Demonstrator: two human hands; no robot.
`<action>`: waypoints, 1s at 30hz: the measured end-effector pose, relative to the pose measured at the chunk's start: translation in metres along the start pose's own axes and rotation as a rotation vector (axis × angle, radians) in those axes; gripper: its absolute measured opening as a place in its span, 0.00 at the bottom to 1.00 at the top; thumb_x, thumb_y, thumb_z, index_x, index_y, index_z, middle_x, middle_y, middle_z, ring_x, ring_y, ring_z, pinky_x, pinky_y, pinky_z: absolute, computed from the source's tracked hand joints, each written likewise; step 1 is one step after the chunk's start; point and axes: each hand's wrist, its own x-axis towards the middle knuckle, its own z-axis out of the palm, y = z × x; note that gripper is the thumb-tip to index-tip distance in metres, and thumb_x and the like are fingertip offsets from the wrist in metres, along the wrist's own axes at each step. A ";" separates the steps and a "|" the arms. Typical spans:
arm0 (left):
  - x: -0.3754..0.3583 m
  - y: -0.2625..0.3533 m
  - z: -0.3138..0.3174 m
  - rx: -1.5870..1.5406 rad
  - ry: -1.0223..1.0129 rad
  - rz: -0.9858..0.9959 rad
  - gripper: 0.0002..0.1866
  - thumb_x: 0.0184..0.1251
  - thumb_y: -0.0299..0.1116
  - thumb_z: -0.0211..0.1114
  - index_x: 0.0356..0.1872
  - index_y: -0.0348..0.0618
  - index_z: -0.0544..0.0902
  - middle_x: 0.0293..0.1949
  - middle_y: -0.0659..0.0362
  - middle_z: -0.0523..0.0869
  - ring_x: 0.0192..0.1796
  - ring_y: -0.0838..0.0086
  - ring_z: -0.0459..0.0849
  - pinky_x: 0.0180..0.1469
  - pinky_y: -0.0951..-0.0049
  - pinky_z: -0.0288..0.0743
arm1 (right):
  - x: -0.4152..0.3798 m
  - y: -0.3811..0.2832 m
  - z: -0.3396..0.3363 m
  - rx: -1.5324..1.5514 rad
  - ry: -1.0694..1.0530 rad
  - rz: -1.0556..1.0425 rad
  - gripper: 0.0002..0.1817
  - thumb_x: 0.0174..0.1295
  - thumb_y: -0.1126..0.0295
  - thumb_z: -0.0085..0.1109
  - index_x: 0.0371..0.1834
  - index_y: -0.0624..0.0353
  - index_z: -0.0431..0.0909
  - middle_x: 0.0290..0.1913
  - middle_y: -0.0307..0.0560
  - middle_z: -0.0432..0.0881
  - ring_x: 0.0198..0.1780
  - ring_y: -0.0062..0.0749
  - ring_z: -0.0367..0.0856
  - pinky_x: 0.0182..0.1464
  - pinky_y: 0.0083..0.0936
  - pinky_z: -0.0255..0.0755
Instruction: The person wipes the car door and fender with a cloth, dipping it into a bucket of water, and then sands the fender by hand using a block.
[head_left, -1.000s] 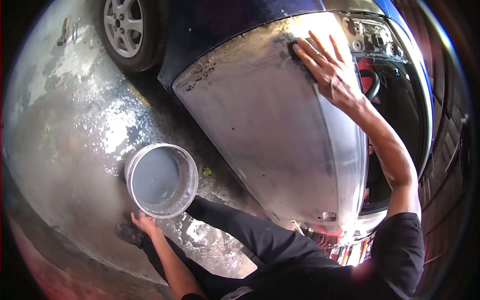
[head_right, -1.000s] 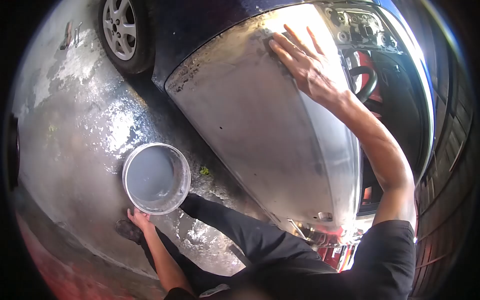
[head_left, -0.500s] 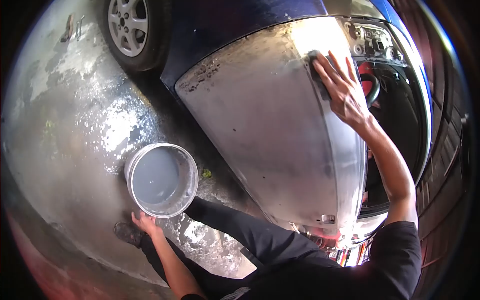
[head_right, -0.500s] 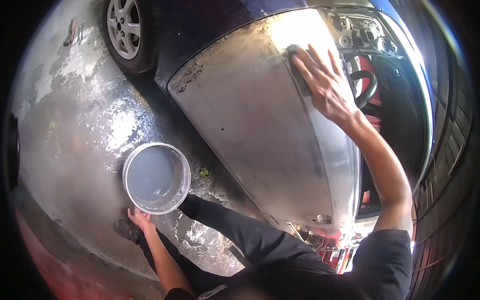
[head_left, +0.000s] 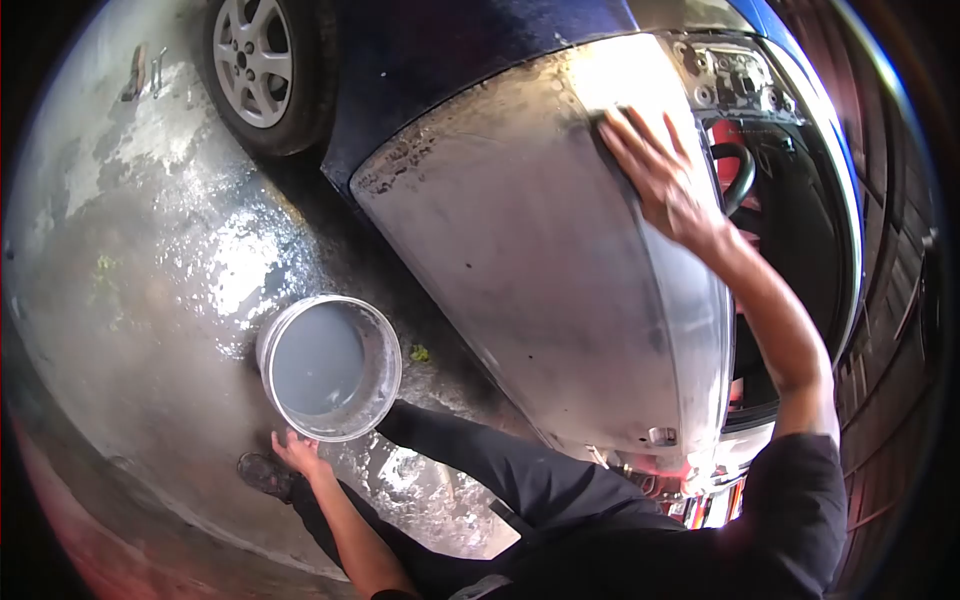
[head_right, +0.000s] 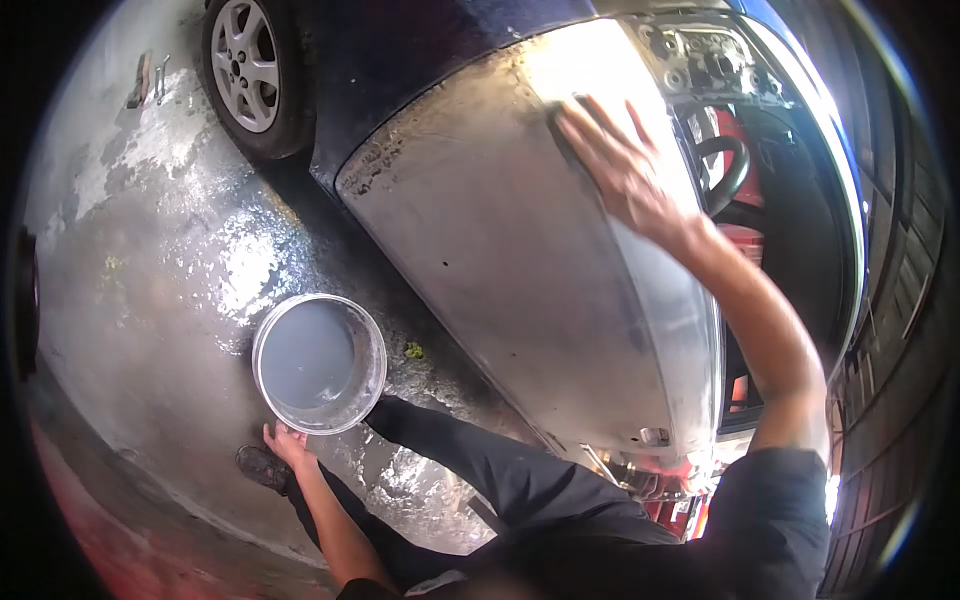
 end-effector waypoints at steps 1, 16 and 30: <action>-0.002 0.000 0.006 -0.009 0.005 -0.015 0.36 0.73 0.31 0.60 0.81 0.54 0.61 0.59 0.50 0.80 0.48 0.61 0.84 0.51 0.57 0.81 | -0.023 -0.002 0.004 -0.014 -0.057 0.028 0.35 0.62 0.78 0.56 0.78 0.59 0.71 0.81 0.51 0.68 0.85 0.45 0.60 0.85 0.56 0.47; 0.015 -0.002 -0.008 0.050 -0.111 0.004 0.36 0.70 0.34 0.62 0.80 0.53 0.64 0.61 0.50 0.79 0.49 0.60 0.84 0.53 0.57 0.80 | -0.005 -0.016 -0.011 -0.007 -0.090 -0.039 0.38 0.61 0.79 0.54 0.80 0.62 0.67 0.82 0.52 0.66 0.86 0.44 0.56 0.86 0.56 0.46; 0.004 0.004 0.001 0.066 -0.076 -0.025 0.35 0.72 0.32 0.59 0.80 0.53 0.63 0.63 0.48 0.78 0.52 0.58 0.84 0.54 0.56 0.80 | 0.015 -0.015 -0.012 -0.044 -0.085 -0.056 0.38 0.60 0.78 0.55 0.79 0.63 0.68 0.82 0.52 0.67 0.85 0.46 0.58 0.85 0.60 0.48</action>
